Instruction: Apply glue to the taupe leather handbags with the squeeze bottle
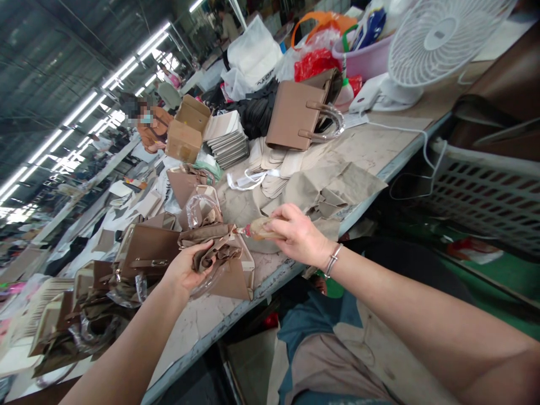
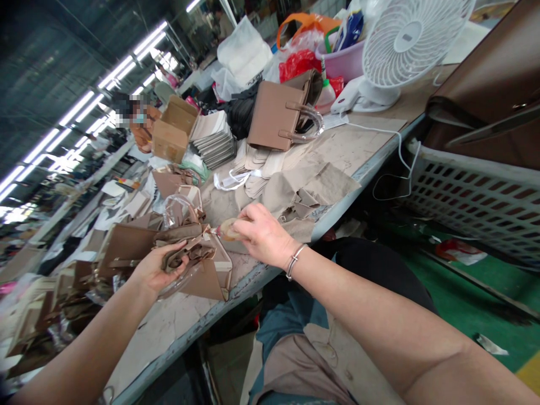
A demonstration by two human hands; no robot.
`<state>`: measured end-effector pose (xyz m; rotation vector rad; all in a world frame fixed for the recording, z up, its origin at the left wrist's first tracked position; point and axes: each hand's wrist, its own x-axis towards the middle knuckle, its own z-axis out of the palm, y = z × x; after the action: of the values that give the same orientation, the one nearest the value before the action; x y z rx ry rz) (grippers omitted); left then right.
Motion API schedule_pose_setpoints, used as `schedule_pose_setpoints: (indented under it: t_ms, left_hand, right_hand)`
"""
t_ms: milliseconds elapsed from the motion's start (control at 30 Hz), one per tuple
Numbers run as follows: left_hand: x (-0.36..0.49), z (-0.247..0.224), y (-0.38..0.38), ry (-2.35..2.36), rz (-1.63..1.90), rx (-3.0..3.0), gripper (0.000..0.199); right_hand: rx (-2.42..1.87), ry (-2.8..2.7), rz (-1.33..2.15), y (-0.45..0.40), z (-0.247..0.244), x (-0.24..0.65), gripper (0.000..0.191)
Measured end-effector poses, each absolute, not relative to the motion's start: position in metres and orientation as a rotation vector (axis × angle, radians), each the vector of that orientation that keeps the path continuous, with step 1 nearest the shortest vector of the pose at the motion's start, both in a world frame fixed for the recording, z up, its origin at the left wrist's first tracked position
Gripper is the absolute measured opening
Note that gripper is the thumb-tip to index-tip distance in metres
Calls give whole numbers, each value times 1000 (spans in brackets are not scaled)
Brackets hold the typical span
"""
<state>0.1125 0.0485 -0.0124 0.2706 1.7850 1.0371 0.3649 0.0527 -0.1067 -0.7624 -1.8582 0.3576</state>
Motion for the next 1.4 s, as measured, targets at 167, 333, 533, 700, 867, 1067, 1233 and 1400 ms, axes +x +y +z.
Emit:
schedule_pose_setpoints:
  t_ms: [167, 333, 533, 700, 867, 1067, 1233, 1400]
  left_hand:
    - [112, -13, 49, 1766, 1046, 285, 14]
    - [109, -13, 48, 1761, 1038, 284, 13]
    - [109, -13, 48, 1758, 1047, 266, 13]
    - [108, -13, 48, 1756, 1058, 251, 13]
    - [105, -14, 48, 1755, 1058, 240, 13]
    - [106, -15, 49, 1762, 1051, 241, 11]
    - [110, -13, 48, 1763, 1057, 248, 13]
    - [112, -13, 48, 1756, 1069, 236, 13]
  right_hand:
    - [-774, -1939, 441, 47, -110, 370, 21]
    - [-779, -2034, 494, 40, -118, 370, 19]
    - [-777, -2127, 564, 35, -123, 371, 18]
    - [-742, -2113, 565, 34, -118, 373, 18]
    - [-738, -2088, 587, 34, -111, 378, 19]
    - [-758, -1904, 575, 41, -117, 374, 24]
    - [-789, -1947, 597, 46, -131, 364, 24]
    - [-755, -2047, 677, 37, -139, 362, 20]
